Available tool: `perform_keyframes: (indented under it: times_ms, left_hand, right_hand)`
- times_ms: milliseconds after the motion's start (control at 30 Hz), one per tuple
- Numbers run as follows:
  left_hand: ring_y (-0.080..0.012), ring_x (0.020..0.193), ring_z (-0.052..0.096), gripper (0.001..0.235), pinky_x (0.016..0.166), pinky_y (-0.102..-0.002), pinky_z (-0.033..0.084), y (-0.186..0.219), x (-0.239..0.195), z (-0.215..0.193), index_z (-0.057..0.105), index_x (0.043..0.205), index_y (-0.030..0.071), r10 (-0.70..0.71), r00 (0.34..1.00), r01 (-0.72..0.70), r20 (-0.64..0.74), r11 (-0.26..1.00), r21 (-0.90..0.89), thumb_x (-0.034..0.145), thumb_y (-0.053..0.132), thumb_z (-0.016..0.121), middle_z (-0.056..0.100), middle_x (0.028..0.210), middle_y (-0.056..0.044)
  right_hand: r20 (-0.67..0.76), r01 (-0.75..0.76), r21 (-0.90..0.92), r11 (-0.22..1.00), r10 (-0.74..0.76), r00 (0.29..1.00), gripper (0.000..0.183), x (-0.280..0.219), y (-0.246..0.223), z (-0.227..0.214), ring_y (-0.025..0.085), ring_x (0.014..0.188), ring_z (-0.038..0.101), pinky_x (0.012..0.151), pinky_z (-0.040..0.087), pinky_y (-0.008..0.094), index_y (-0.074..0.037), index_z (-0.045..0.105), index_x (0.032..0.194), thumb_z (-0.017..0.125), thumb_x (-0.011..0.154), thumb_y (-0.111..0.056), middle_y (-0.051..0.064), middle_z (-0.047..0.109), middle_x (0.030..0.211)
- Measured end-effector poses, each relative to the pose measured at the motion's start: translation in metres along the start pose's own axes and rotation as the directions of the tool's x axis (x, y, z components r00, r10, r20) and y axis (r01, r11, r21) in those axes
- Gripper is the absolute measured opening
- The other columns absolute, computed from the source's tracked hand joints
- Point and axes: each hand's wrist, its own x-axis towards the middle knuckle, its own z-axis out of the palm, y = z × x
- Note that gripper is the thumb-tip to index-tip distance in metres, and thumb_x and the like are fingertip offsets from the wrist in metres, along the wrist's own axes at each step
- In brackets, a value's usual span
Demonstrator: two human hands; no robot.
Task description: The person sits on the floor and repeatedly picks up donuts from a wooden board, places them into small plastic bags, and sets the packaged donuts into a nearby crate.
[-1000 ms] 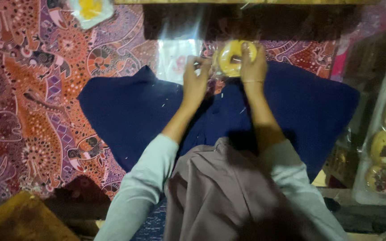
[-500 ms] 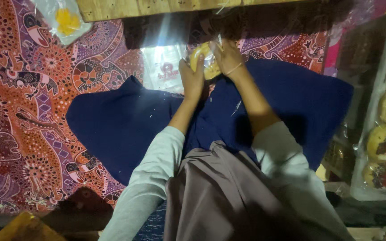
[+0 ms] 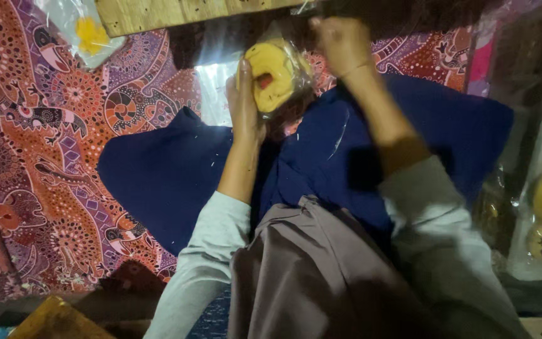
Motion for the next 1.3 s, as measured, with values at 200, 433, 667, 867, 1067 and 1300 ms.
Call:
perform_keyframes:
  times_ms: [200,433,667,867,1067,1300]
  left_hand:
    - [-0.0236,0.085,0.071,0.063,0.073,-0.036,0.064,-0.009,-0.003,-0.005,0.061,0.121,-0.013,-0.01,0.998,0.01,0.055,1.0,0.007,0.099,0.045,0.067,0.07,0.103,-0.021]
    - [-0.0245,0.099,0.071,0.052,0.079,-0.039,0.066,-0.017,-0.002,-0.002,0.049,0.121,0.002,-0.015,0.998,0.011,-0.069,0.998,-0.057,0.093,0.041,0.068,0.066,0.112,-0.016]
    - [-0.0251,0.1,0.068,0.058,0.082,-0.039,0.062,-0.023,-0.005,-0.001,0.05,0.131,-0.006,0.038,0.999,-0.038,0.029,0.999,0.017,0.1,0.04,0.067,0.065,0.116,-0.018]
    - [-0.0273,0.097,0.069,0.057,0.078,-0.041,0.064,-0.029,-0.003,-0.012,0.042,0.129,0.0,0.056,0.997,-0.05,-0.058,0.994,0.094,0.097,0.041,0.066,0.065,0.112,-0.019]
    - [-0.0307,0.109,0.06,0.082,0.086,-0.044,0.057,-0.082,0.02,-0.032,0.028,0.139,-0.005,0.154,0.978,-0.09,-0.143,0.923,0.373,0.097,0.052,0.069,0.054,0.126,-0.026]
    - [-0.0372,0.112,0.061,0.1,0.099,-0.055,0.053,-0.101,0.035,-0.022,0.045,0.133,-0.016,-0.016,0.915,0.209,-0.402,0.872,0.442,0.08,0.065,0.072,0.059,0.119,-0.024]
  right_hand:
    - [0.155,-0.061,0.264,0.963,0.02,0.988,0.023,-0.039,-0.007,-0.048,0.032,0.089,0.069,0.074,0.056,0.041,0.001,0.069,0.115,0.07,0.101,-0.017,0.016,0.071,0.101]
    - [0.376,-0.449,0.574,0.685,0.267,0.887,0.021,-0.039,-0.009,-0.033,0.019,0.095,0.073,0.085,0.063,0.032,-0.004,0.075,0.117,0.078,0.099,-0.015,0.013,0.077,0.109]
    - [0.266,-0.177,0.53,0.829,0.036,0.963,0.029,-0.04,-0.04,-0.033,0.016,0.091,0.067,0.08,0.06,0.031,-0.006,0.072,0.118,0.082,0.092,-0.012,0.011,0.071,0.101]
    - [0.134,-0.43,0.531,0.731,0.428,0.894,0.012,-0.031,0.019,-0.031,0.02,0.091,0.074,0.081,0.06,0.032,-0.007,0.074,0.112,0.075,0.103,-0.015,0.007,0.077,0.105]
    - [-0.051,-0.264,-0.111,0.958,0.26,0.964,0.042,-0.047,0.079,0.0,0.034,0.089,0.072,0.078,0.056,0.041,-0.01,0.07,0.122,0.083,0.09,-0.034,0.018,0.074,0.099]
    - [0.364,-0.365,0.36,0.858,0.231,0.902,0.03,-0.061,0.085,0.085,0.019,0.084,0.072,0.075,0.057,0.033,-0.011,0.076,0.119,0.074,0.09,-0.018,0.011,0.077,0.1]
